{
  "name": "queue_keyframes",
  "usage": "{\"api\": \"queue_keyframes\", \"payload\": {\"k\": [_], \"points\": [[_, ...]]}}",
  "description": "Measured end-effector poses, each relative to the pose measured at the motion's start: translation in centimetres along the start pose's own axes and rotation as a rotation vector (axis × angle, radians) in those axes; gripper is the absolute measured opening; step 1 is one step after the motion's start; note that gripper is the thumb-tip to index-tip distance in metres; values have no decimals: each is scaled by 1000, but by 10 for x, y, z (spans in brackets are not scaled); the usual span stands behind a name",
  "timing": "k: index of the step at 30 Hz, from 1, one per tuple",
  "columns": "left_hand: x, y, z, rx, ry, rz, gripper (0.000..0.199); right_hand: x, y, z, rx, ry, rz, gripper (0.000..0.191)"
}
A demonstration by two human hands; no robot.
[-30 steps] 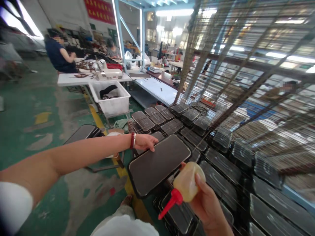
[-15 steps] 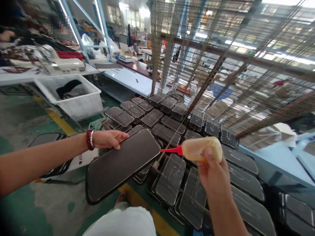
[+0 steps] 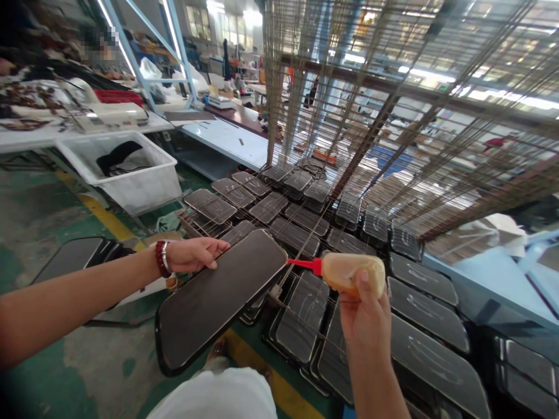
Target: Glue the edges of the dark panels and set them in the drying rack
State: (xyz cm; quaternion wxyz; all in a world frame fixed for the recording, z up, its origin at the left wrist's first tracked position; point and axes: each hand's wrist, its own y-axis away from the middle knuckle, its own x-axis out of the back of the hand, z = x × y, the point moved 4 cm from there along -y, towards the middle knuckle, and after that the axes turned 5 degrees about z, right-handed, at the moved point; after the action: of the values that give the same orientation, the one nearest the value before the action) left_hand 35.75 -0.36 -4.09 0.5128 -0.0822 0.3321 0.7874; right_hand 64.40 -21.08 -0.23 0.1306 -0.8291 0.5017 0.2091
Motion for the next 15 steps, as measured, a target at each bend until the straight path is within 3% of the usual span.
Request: {"api": "queue_keyframes", "payload": {"k": [15], "points": [[4, -7, -8, -50, 54, 32, 46, 5, 33, 16, -72, 45, 55, 42]]}}
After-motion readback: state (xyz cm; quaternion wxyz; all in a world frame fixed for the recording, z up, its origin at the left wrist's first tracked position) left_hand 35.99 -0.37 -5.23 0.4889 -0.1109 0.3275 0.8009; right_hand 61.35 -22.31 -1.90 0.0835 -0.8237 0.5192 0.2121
